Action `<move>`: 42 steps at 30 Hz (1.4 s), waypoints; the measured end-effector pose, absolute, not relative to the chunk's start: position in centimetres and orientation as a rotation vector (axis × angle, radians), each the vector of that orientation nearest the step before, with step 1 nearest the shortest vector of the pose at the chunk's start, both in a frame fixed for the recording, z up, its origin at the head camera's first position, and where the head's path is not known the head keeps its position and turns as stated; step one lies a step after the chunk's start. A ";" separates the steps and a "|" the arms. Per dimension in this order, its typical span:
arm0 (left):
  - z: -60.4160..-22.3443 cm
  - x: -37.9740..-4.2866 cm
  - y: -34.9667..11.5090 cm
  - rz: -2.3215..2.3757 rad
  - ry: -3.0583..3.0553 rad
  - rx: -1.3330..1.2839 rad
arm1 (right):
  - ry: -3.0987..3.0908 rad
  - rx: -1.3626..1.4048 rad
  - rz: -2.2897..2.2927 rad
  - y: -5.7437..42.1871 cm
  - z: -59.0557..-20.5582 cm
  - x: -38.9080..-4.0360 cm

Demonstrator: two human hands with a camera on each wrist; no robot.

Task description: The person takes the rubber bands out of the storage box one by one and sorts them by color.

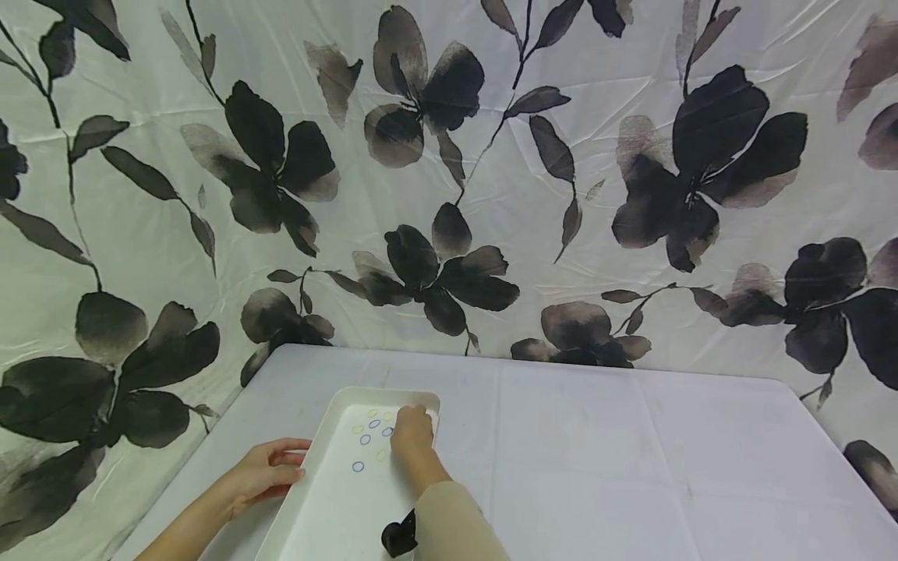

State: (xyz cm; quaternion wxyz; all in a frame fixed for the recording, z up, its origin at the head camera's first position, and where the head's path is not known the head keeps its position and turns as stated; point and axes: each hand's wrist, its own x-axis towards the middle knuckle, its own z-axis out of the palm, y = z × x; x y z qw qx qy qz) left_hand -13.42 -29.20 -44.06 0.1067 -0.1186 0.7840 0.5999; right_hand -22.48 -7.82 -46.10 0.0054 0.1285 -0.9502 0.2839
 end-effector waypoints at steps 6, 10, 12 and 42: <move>-44.1 -13.5 -29.2 1.773 2.307 -0.330 | -2.884 0.448 1.219 -7.3 -45.2 -22.2; -44.0 -13.4 -29.2 1.783 2.291 -0.316 | -2.852 0.471 1.318 -7.0 -44.9 -22.1; -43.9 -13.3 -29.1 1.782 2.287 -0.323 | -2.851 0.477 1.367 -6.9 -44.7 -22.1; -43.7 -13.4 -29.4 1.758 2.273 -0.257 | -2.757 0.474 1.972 -3.2 -42.0 -24.2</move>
